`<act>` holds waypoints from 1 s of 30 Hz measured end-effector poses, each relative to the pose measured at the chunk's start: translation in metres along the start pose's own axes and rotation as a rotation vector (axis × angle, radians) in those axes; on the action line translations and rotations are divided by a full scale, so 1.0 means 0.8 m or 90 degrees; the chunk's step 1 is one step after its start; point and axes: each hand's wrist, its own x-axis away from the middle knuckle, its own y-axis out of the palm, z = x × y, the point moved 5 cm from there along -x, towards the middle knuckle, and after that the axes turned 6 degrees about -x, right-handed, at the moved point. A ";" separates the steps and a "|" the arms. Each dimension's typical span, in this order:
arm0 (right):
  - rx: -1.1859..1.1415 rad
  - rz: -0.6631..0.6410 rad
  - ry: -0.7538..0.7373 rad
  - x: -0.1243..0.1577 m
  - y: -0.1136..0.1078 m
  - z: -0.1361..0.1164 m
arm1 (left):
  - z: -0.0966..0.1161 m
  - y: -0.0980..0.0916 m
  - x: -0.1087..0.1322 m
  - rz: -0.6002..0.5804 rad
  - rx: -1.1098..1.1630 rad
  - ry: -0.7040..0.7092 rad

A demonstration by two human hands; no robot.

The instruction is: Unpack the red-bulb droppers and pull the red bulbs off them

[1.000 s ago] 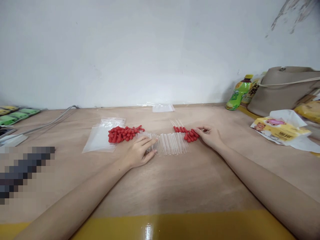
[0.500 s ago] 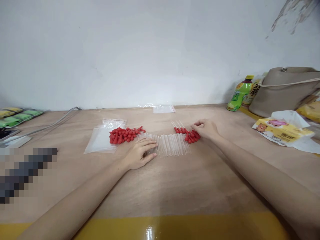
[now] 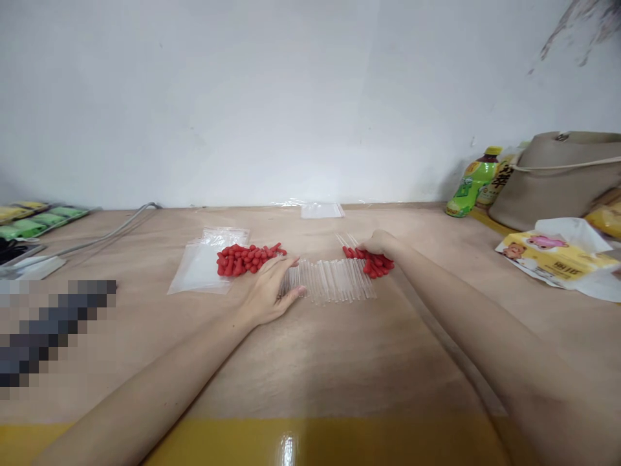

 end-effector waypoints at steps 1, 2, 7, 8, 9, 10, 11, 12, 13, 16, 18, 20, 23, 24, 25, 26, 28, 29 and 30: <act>0.005 0.006 0.008 -0.001 0.000 0.000 | -0.001 -0.001 0.000 0.006 -0.001 -0.010; 0.014 0.016 0.020 -0.001 -0.001 0.000 | -0.002 -0.001 0.000 0.010 -0.001 -0.017; 0.050 0.096 0.036 0.000 -0.014 -0.011 | -0.002 -0.001 -0.001 0.014 0.003 -0.018; 0.052 0.118 0.025 0.003 -0.019 -0.015 | -0.002 -0.001 -0.001 0.015 0.002 -0.014; 0.051 0.138 0.006 0.008 -0.024 -0.021 | -0.001 -0.001 -0.001 0.017 -0.001 -0.008; 0.047 0.155 -0.022 0.014 -0.028 -0.027 | -0.001 -0.001 -0.001 0.020 -0.005 -0.001; 0.038 0.169 -0.055 0.023 -0.031 -0.032 | 0.000 -0.002 -0.002 0.025 -0.009 0.007; 0.028 0.178 -0.093 0.033 -0.032 -0.037 | 0.001 -0.003 -0.002 0.032 -0.013 0.017; 0.018 0.188 -0.137 0.045 -0.032 -0.040 | 0.002 -0.004 -0.002 0.043 -0.018 0.026; 0.027 0.273 -0.342 0.090 -0.024 -0.041 | 0.008 -0.007 -0.002 0.082 -0.043 0.061; 0.103 0.316 -0.545 0.125 -0.005 -0.037 | 0.014 -0.008 -0.001 0.101 -0.071 0.082; 0.174 0.321 -0.686 0.152 0.018 -0.024 | 0.022 -0.007 -0.001 0.105 -0.105 0.109; 0.218 0.355 -0.804 0.175 0.042 -0.007 | 0.036 -0.004 -0.002 0.083 -0.159 0.163; 0.225 0.357 -0.830 0.179 0.048 -0.005 | 0.041 -0.002 -0.003 0.072 -0.174 0.181; 0.228 0.355 -0.851 0.182 0.052 -0.004 | 0.045 0.001 -0.003 0.062 -0.185 0.197; 0.229 0.352 -0.869 0.184 0.056 -0.005 | 0.049 0.003 -0.003 0.057 -0.192 0.212; 0.225 0.345 -0.901 0.188 0.062 -0.008 | 0.055 0.007 -0.003 0.052 -0.193 0.238; 0.221 0.342 -0.913 0.189 0.064 -0.010 | 0.058 0.010 -0.002 0.052 -0.190 0.250; 0.218 0.338 -0.924 0.191 0.067 -0.012 | 0.061 0.012 0.000 0.054 -0.187 0.263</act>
